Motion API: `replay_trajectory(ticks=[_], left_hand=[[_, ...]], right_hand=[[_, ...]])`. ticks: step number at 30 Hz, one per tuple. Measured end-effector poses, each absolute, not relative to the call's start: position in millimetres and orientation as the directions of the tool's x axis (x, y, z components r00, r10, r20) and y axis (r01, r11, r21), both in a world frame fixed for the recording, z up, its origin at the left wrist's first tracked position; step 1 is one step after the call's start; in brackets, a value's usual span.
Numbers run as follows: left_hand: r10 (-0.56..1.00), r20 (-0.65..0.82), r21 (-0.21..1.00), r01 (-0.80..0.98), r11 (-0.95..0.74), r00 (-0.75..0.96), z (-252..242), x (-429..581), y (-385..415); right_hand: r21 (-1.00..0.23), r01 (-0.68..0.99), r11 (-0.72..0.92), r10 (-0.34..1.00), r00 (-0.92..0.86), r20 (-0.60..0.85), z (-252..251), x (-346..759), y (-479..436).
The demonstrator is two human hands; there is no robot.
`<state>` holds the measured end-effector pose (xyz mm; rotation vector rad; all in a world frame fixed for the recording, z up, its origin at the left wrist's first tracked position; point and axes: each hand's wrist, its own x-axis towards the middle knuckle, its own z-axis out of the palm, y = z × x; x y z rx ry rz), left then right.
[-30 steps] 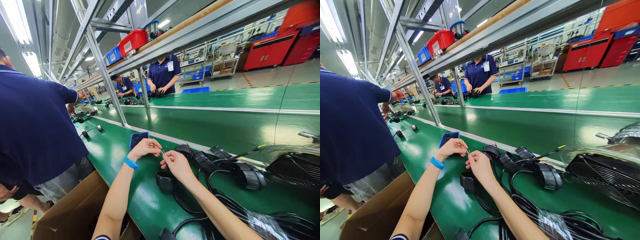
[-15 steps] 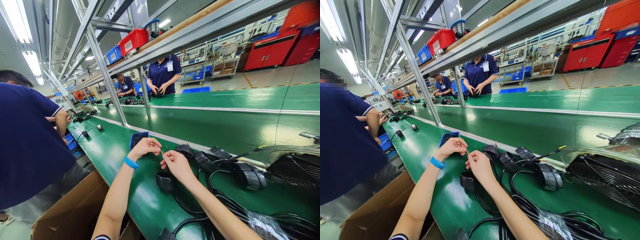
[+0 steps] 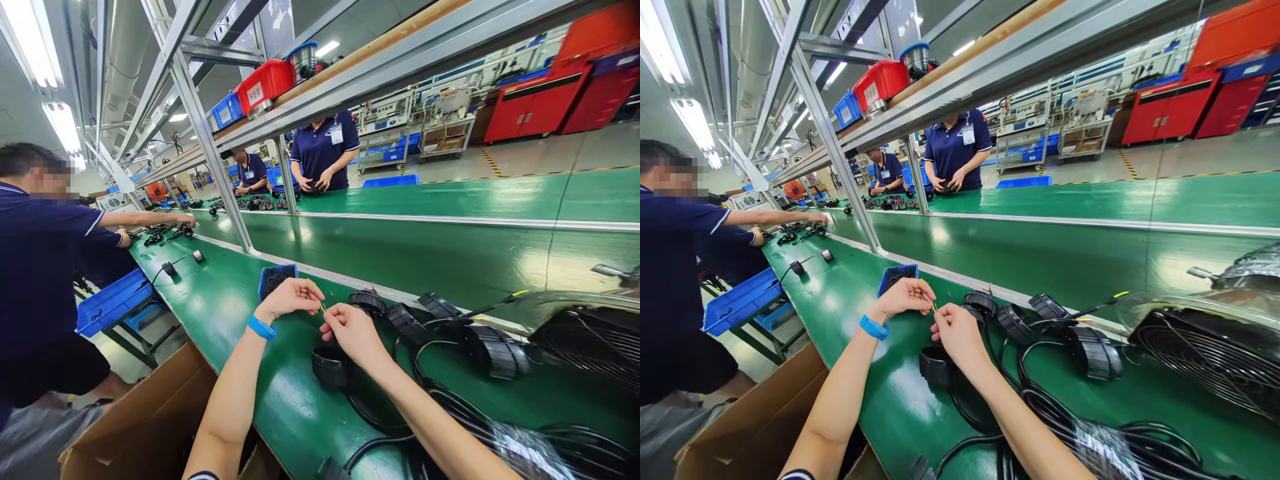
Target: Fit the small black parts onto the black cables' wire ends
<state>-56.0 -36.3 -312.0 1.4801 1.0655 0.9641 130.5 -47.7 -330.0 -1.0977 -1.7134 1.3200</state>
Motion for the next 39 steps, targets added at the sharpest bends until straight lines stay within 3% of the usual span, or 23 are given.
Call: replay_trajectory(ticks=[17, 39], left_hand=[[0.987, 0.037, 0.995, 0.088, -0.051, 0.158, -314.0, -50.1, -32.7], [0.978, 0.069, 0.970, 0.214, -0.112, 0.199, -318.5, -50.1, -31.2]], right_hand=[[-0.973, 0.185, 0.141, 0.923, -0.380, 0.062, -327.1, 132.6, -47.9], [-0.979, 0.175, 0.105, 0.939, -0.342, 0.039, -326.0, 131.4, -49.3]])
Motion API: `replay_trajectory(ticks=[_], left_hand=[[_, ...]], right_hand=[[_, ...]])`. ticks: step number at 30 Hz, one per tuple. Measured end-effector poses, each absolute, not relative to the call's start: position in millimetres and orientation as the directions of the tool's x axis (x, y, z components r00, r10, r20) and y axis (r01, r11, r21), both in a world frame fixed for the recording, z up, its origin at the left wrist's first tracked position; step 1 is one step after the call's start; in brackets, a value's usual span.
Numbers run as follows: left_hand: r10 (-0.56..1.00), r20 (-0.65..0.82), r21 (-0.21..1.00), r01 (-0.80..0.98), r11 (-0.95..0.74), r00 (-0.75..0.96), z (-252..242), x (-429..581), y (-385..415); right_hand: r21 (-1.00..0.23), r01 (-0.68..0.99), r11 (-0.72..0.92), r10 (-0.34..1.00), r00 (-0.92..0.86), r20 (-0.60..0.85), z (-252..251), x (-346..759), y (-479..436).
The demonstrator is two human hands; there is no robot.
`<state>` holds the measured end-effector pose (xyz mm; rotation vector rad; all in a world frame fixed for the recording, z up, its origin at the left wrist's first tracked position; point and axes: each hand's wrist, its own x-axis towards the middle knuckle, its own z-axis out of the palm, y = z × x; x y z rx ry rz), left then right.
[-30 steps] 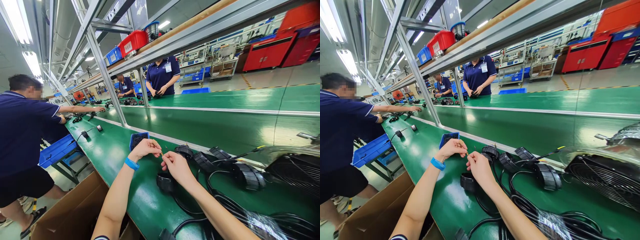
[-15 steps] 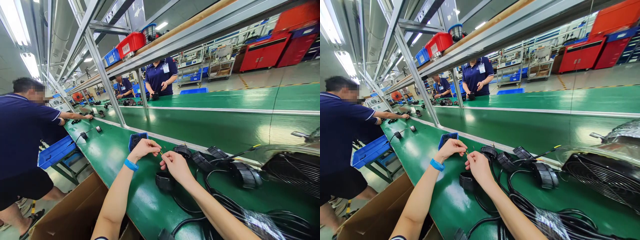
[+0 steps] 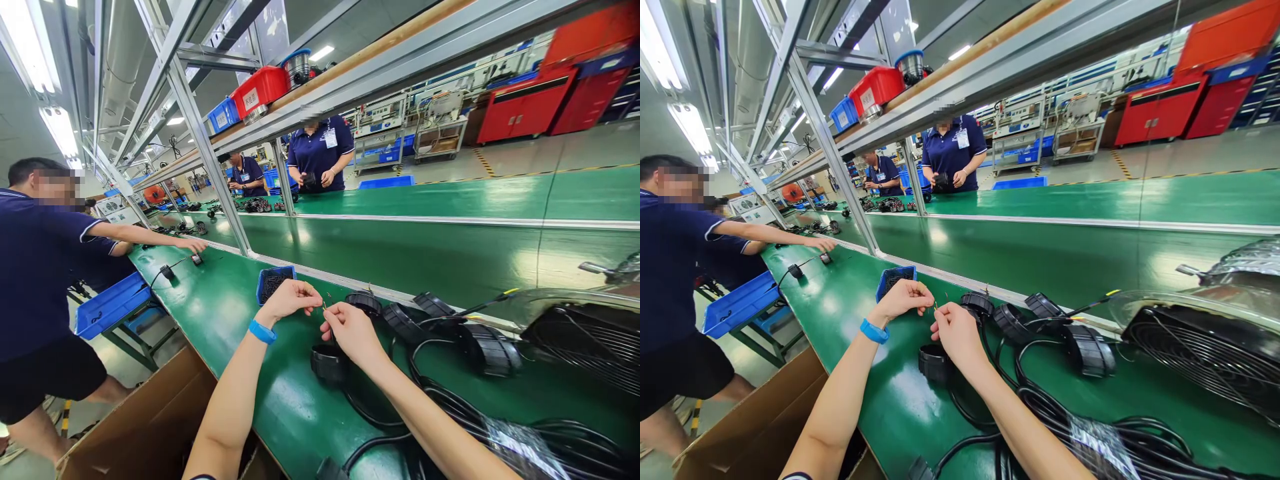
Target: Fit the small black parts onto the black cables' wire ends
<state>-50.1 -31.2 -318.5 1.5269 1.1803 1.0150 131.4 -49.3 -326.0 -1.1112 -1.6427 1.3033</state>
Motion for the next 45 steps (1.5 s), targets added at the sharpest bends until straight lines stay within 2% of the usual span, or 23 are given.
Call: replay_trajectory(ticks=[11, 13, 19, 29, 45], left_hand=[[0.965, 0.018, 0.938, 0.328, -0.107, 0.261, -308.2, -52.2, -37.2], [0.968, 0.026, 0.947, 0.304, -0.104, 0.249, -307.5, -54.6, -36.2], [0.984, 0.174, 0.980, 0.094, -0.176, 0.033, -315.1, -50.7, -28.6], [0.987, 0.158, 0.986, 0.049, -0.160, 0.042, -318.3, -41.4, -28.3], [0.984, 0.165, 0.982, 0.081, -0.170, 0.063, -316.8, -39.3, -30.1]], right_hand=[[-0.978, 0.176, 0.108, 0.937, -0.347, 0.041, -327.0, 132.5, -49.2], [-0.978, 0.171, 0.116, 0.932, -0.360, 0.048, -327.2, 132.5, -49.1], [-0.978, 0.154, 0.144, 0.915, -0.397, 0.072, -330.4, 131.2, -48.7], [-0.975, 0.147, 0.167, 0.906, -0.413, 0.093, -336.7, 130.1, -46.5], [-0.969, 0.162, 0.185, 0.904, -0.415, 0.103, -341.2, 129.2, -44.3]])
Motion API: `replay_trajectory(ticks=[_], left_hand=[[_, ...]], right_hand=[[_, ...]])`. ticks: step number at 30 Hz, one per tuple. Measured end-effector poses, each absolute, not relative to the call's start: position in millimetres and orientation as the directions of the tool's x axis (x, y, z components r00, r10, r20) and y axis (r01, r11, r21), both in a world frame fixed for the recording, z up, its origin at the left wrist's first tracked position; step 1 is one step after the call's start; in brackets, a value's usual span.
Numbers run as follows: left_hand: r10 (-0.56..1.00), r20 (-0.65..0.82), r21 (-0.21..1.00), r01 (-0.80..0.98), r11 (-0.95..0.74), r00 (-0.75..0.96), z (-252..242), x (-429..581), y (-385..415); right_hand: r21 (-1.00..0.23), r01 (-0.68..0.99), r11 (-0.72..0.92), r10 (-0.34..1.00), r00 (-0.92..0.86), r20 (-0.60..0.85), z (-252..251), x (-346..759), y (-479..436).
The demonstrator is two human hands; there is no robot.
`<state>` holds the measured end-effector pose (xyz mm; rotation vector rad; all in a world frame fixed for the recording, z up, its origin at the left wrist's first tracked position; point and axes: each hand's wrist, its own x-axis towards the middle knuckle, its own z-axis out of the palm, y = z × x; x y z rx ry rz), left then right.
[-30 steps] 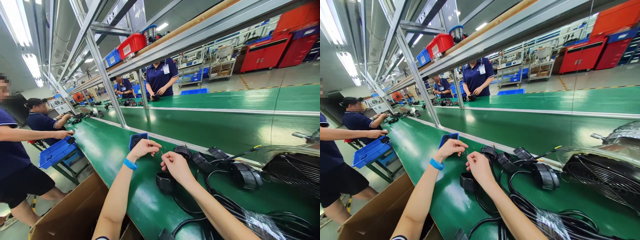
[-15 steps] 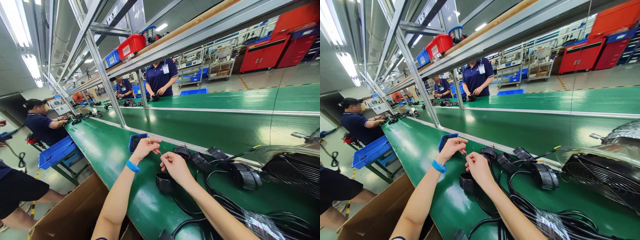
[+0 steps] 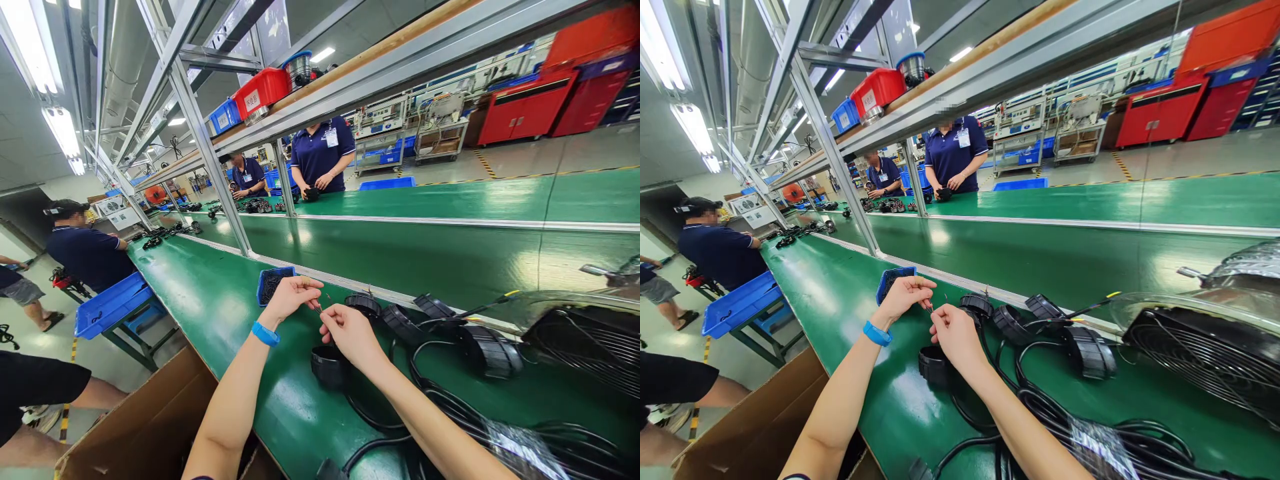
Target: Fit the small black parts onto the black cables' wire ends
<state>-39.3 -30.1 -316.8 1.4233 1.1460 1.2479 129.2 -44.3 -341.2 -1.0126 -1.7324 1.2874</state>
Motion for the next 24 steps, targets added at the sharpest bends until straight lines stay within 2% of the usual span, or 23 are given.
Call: replay_trajectory(ticks=[16, 24], left_hand=[[0.984, 0.146, 0.979, 0.128, -0.159, 0.103, -316.9, -37.2, -33.5], [0.969, 0.106, 0.962, 0.222, -0.157, 0.224, -311.0, -42.7, -38.0]], right_hand=[[-0.963, 0.194, 0.188, 0.905, -0.415, 0.093, -336.1, 130.6, -46.5], [-0.960, 0.208, 0.188, 0.912, -0.401, 0.092, -334.9, 131.0, -46.6]])
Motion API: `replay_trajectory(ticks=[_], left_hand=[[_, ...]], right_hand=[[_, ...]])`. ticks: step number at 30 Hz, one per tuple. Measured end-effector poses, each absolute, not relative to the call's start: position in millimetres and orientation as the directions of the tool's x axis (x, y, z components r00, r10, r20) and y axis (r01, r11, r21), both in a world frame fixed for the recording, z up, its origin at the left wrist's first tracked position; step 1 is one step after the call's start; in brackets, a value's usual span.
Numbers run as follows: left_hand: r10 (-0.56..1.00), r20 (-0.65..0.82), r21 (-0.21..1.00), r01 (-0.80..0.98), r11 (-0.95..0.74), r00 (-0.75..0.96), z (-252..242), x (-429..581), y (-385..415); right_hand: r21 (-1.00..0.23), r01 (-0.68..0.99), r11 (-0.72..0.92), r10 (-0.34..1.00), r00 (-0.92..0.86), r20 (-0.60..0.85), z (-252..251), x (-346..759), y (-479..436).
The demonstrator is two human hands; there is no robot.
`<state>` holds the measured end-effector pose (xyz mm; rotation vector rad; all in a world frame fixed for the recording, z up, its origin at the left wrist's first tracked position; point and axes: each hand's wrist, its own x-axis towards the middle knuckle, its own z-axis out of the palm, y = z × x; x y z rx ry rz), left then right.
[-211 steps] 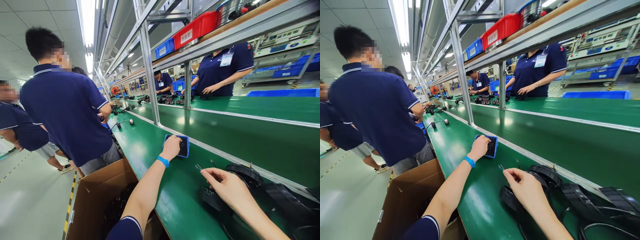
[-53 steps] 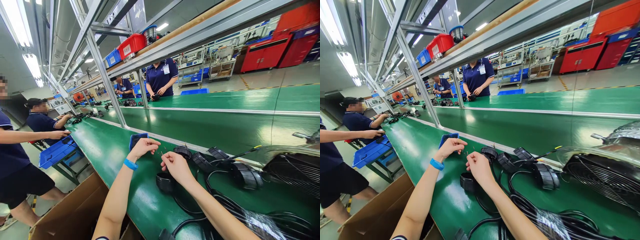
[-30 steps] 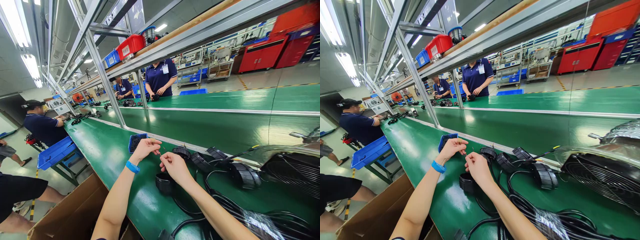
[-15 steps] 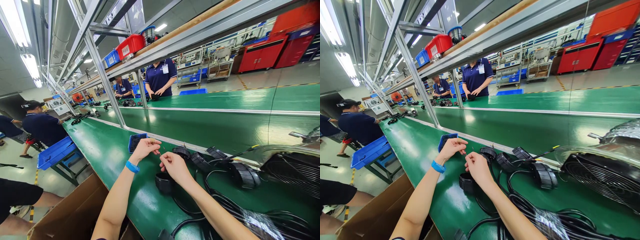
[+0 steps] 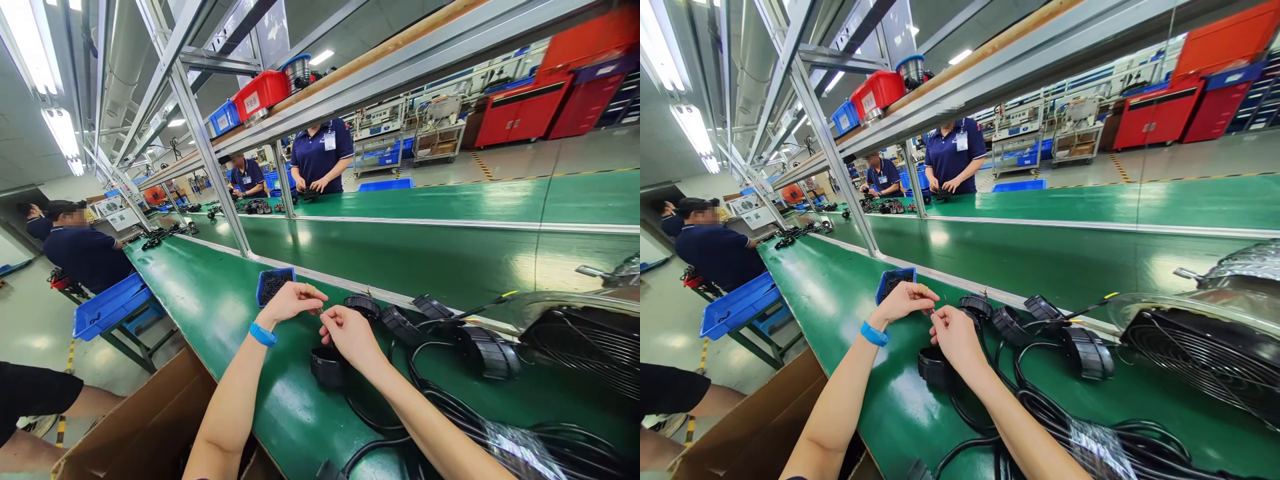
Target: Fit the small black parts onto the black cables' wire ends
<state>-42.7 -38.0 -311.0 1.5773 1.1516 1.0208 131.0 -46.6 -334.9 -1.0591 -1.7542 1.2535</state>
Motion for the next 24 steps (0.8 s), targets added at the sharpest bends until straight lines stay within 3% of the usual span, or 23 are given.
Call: replay_trajectory(ticks=[6, 15, 24], left_hand=[[0.940, 0.054, 0.963, 0.231, -0.138, 0.336, -313.5, -54.0, -37.2], [0.949, -0.026, 0.956, 0.286, -0.069, 0.315, -307.4, -67.0, -38.9], [0.924, -0.055, 0.962, 0.267, -0.052, 0.379, -311.2, -62.6, -38.5]], right_hand=[[-0.944, 0.249, 0.216, 0.906, -0.411, 0.099, -335.8, 131.2, -46.4], [-0.866, 0.378, 0.327, 0.872, -0.474, 0.122, -339.8, 131.6, -49.8], [-0.896, 0.359, 0.263, 0.861, -0.505, 0.050, -347.8, 130.3, -50.0]])
